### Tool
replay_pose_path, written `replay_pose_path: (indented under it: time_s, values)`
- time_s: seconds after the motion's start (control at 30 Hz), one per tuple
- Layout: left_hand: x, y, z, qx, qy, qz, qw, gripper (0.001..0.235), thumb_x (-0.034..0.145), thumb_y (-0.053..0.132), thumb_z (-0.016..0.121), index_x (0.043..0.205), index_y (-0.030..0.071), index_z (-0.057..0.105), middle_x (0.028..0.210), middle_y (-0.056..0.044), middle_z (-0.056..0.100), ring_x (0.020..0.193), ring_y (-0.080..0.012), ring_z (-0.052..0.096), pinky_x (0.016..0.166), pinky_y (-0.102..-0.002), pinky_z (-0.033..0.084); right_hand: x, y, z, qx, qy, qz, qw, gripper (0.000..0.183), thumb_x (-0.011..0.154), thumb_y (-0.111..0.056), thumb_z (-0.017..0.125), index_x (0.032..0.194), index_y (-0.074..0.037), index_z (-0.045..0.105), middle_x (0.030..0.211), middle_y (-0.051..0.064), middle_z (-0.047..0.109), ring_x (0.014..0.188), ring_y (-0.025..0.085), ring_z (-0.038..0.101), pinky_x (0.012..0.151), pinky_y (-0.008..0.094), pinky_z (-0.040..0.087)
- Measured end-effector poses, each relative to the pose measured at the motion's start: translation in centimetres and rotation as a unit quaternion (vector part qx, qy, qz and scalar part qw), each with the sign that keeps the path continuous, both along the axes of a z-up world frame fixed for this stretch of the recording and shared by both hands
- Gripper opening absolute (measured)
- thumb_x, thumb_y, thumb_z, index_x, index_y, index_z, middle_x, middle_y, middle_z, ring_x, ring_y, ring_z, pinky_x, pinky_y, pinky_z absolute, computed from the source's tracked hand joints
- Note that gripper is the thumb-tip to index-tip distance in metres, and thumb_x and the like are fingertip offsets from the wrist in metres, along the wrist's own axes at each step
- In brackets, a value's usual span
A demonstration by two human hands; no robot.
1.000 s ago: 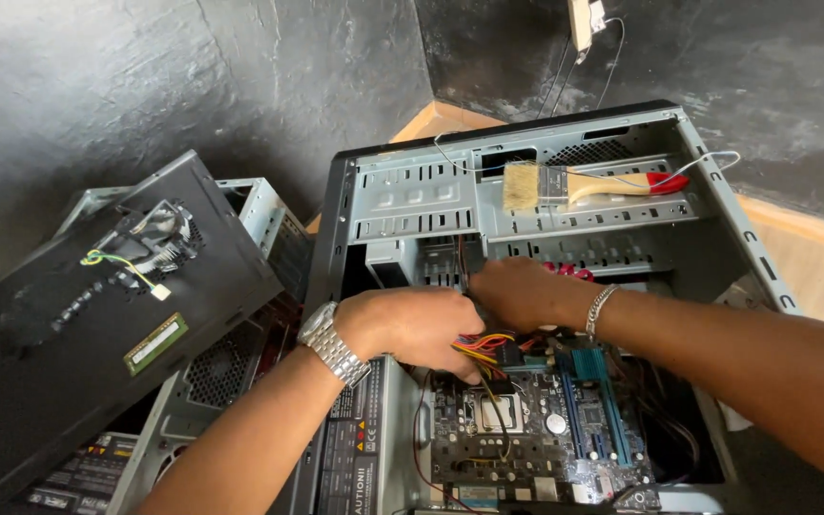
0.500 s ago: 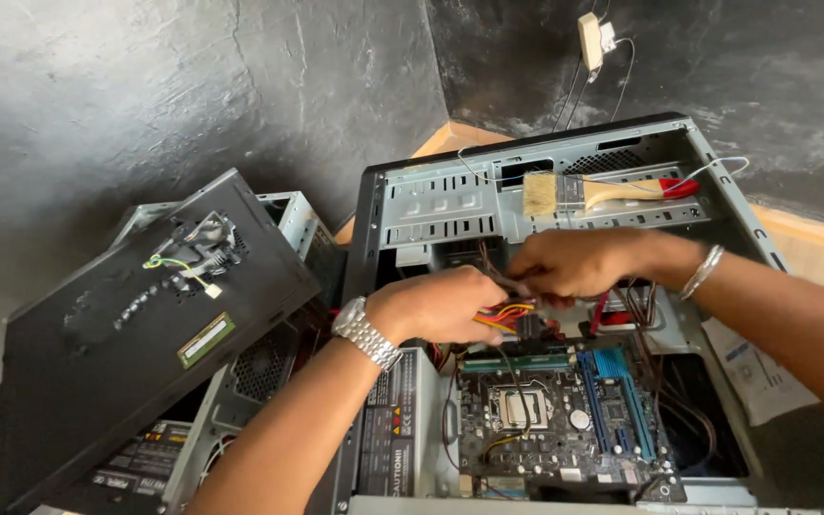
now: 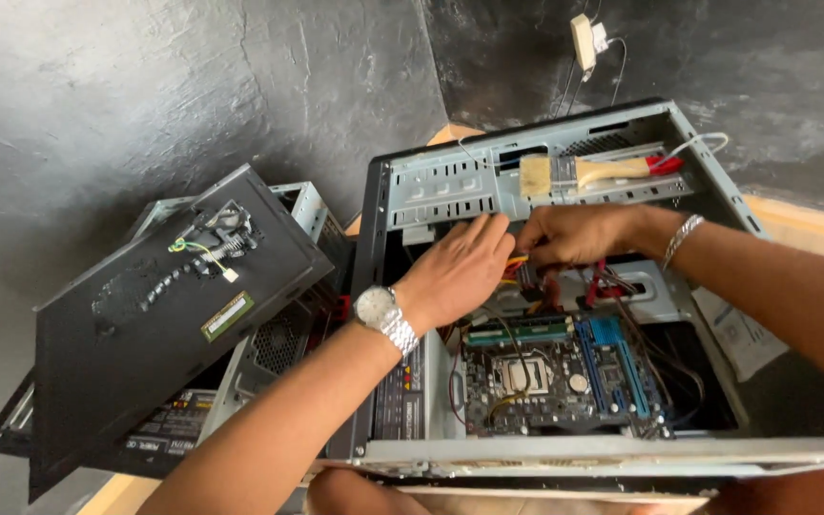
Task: The person sits on the floor and works inside an open desktop computer case, manipulating and organizing internal power and data cables with both hands. A second open computer case is visible to the left.
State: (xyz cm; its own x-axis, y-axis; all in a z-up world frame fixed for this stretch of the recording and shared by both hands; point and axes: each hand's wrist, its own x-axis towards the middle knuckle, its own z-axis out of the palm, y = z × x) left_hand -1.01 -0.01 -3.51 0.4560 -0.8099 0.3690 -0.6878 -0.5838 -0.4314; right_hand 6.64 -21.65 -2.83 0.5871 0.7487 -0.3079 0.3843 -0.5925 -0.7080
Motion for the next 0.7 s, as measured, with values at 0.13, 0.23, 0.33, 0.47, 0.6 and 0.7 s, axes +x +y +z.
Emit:
replay_pose_path:
  time_s: [0.13, 0.23, 0.33, 0.47, 0.6, 0.7]
  values:
    - [-1.2, -0.2, 1.8, -0.008, 0.004, -0.01, 1.0, 0.019, 0.101, 0.004, 0.042, 0.1, -0.003, 0.059, 0.097, -0.016, 0.053, 0.093, -0.0293, 0.056, 0.079, -0.037, 0.048, 0.7, -0.5, -0.7, 0.043, 0.052, 0.001, 0.998, 0.024, 0.092, -0.009, 0.063, 0.093, -0.001, 0.086, 0.072, 0.013, 0.076, 0.063, 0.024, 0.069, 0.061, 0.037, 0.054]
    - [-1.3, -0.4, 2.0, 0.001, 0.062, 0.004, 0.998, 0.018, 0.1, 0.003, 0.041, 0.106, -0.001, 0.057, 0.1, -0.012, 0.052, 0.101, -0.0287, 0.054, 0.083, -0.036, 0.046, 1.7, -0.7, -2.1, 0.061, 0.079, 0.008, 0.995, 0.023, 0.092, -0.006, 0.063, 0.095, -0.001, 0.085, 0.07, 0.015, 0.075, 0.06, 0.024, 0.068, 0.059, 0.036, 0.054]
    - [-1.6, -0.5, 2.5, 0.01, 0.049, -0.033, 0.998, 0.018, 0.102, 0.002, 0.042, 0.107, -0.003, 0.059, 0.101, -0.013, 0.055, 0.105, -0.027, 0.054, 0.091, -0.034, 0.046, 2.3, -0.7, -3.0, 0.082, 0.084, -0.006, 0.993, 0.022, 0.09, -0.003, 0.065, 0.098, 0.003, 0.085, 0.074, 0.016, 0.077, 0.061, 0.025, 0.071, 0.058, 0.036, 0.058]
    - [-1.3, -0.4, 1.9, 0.041, 0.134, 0.015, 0.99, 0.023, 0.098, 0.0, 0.05, 0.12, 0.001, 0.057, 0.1, -0.013, 0.065, 0.115, -0.0281, 0.056, 0.1, -0.039, 0.041, 1.0, -0.7, -1.6, 0.084, 0.083, -0.013, 0.993, 0.021, 0.09, -0.003, 0.067, 0.101, 0.004, 0.084, 0.072, 0.02, 0.077, 0.06, 0.028, 0.074, 0.056, 0.037, 0.059]
    - [-1.1, -0.2, 1.7, -0.02, 0.288, 0.077, 0.954, 0.044, 0.093, 0.001, 0.055, 0.136, 0.001, 0.045, 0.08, -0.009, 0.07, 0.124, -0.0349, 0.054, 0.106, -0.04, 0.044, -0.3, -0.3, 1.9, 0.034, 0.029, -0.021, 0.999, 0.021, 0.089, -0.004, 0.067, 0.099, 0.007, 0.082, 0.07, 0.022, 0.077, 0.061, 0.029, 0.076, 0.058, 0.037, 0.06]
    - [0.2, 0.2, 0.1, -0.044, 0.304, 0.094, 0.947, 0.047, 0.09, 0.004, 0.063, 0.133, 0.004, 0.045, 0.076, -0.008, 0.071, 0.121, -0.0355, 0.057, 0.101, -0.04, 0.049, -1.2, -0.9, 4.7, -0.038, -0.027, 0.017, 0.999, 0.022, 0.09, -0.01, 0.067, 0.099, 0.003, 0.083, 0.072, 0.02, 0.079, 0.062, 0.027, 0.076, 0.058, 0.038, 0.061]
